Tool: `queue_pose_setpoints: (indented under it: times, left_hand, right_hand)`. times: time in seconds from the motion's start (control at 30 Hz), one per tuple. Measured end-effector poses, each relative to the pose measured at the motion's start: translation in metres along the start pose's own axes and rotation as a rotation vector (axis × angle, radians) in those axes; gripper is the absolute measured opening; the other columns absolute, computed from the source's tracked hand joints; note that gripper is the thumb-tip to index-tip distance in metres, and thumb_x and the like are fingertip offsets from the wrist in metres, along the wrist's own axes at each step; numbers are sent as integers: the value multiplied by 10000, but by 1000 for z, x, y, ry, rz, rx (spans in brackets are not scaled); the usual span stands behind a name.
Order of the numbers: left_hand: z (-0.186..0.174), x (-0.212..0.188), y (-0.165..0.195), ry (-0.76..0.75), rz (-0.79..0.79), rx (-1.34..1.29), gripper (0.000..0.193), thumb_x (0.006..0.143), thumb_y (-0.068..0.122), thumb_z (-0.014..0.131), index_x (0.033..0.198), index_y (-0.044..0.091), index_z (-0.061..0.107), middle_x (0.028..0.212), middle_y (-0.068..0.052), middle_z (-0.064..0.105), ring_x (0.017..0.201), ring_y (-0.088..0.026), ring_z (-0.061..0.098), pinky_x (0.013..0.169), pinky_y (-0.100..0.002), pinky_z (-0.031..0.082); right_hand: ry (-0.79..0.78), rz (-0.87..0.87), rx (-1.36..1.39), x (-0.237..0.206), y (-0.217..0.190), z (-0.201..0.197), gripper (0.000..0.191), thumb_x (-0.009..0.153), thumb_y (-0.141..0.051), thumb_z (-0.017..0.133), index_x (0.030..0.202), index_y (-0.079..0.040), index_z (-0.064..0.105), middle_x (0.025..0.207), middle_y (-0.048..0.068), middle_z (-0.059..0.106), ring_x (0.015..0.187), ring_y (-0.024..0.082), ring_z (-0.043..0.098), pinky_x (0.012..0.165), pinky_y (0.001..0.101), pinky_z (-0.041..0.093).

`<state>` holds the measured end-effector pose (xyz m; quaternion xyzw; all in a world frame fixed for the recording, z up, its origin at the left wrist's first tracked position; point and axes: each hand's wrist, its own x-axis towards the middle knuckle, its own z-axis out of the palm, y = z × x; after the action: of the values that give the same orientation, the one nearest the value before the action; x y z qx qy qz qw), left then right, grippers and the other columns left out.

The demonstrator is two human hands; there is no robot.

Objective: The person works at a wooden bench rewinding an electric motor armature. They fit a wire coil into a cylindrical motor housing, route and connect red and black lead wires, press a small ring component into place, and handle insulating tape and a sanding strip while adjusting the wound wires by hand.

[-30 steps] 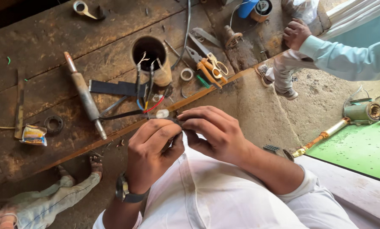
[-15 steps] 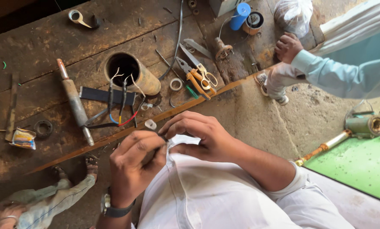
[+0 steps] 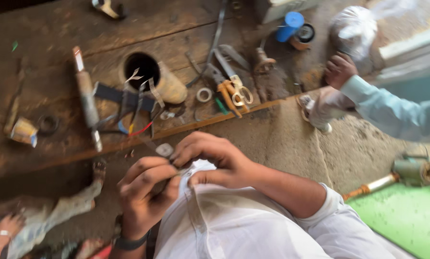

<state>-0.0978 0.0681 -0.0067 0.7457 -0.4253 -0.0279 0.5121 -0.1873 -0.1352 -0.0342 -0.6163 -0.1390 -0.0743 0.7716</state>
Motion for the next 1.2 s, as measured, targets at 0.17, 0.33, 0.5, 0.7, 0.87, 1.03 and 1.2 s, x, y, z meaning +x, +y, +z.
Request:
queue_pose_setpoints:
  times: [0.17, 0.33, 0.5, 0.7, 0.87, 1.03, 1.2]
  left_hand:
    - [7, -5, -6, 7, 151, 55, 214, 822, 41, 797, 990, 104, 679, 909, -40, 625, 803, -242, 643, 728, -372, 546]
    - [6, -13, -11, -24, 206, 108, 224, 797, 74, 779, 972, 131, 650, 949, -20, 655, 870, -232, 669, 775, -385, 527]
    - [10, -21, -9, -33, 121, 181, 208, 859, 148, 798, 1021, 134, 669, 1011, -11, 678, 934, -224, 665, 841, -399, 511]
    - [4, -11, -15, 266, 49, 434, 241, 986, 186, 777, 1188, 140, 654, 1166, -29, 651, 1113, -250, 615, 1004, -417, 519]
    - [-7, 9, -24, 212, 85, 657, 359, 1021, 102, 727, 1369, 95, 639, 1232, -9, 658, 1048, -219, 618, 935, -380, 527]
    - [-9, 21, -28, 96, 85, 797, 498, 939, 47, 632, 1437, 76, 625, 1265, -65, 670, 977, -210, 654, 809, -348, 566]
    - [-20, 27, -24, 131, 9, 677, 309, 961, 69, 632, 1267, 104, 664, 1275, -69, 675, 958, -229, 676, 777, -353, 580]
  right_hand:
    - [113, 101, 216, -13, 30, -4, 61, 1057, -31, 644, 1116, -17, 640, 1218, 139, 642, 1217, 247, 607, 1116, 412, 485]
    - [429, 73, 582, -16, 33, -4, 110, 1142, -138, 590, 1163, -105, 486, 1085, 83, 617, 1173, 263, 616, 1079, 479, 508]
    - [301, -187, -3, -7, 26, -31, 192, 1124, -145, 648, 1224, -86, 494, 986, 70, 639, 916, 189, 623, 929, 325, 518]
    - [247, -57, -141, -3, 19, -55, 102, 1116, -32, 632, 1181, -8, 557, 1080, 138, 697, 930, 168, 701, 848, 255, 588]
    - [186, 84, -158, 10, 29, -47, 150, 1099, 36, 604, 1240, 26, 554, 1115, 149, 715, 1052, 143, 711, 928, 254, 584]
    - [209, 116, -52, 25, 39, -34, 217, 1039, 51, 630, 1240, 18, 557, 1112, 103, 717, 1070, 161, 720, 948, 286, 590]
    - [161, 176, -38, 35, 46, -28, 134, 1062, 41, 610, 1192, 26, 582, 1134, 94, 713, 1086, 158, 706, 1002, 304, 580]
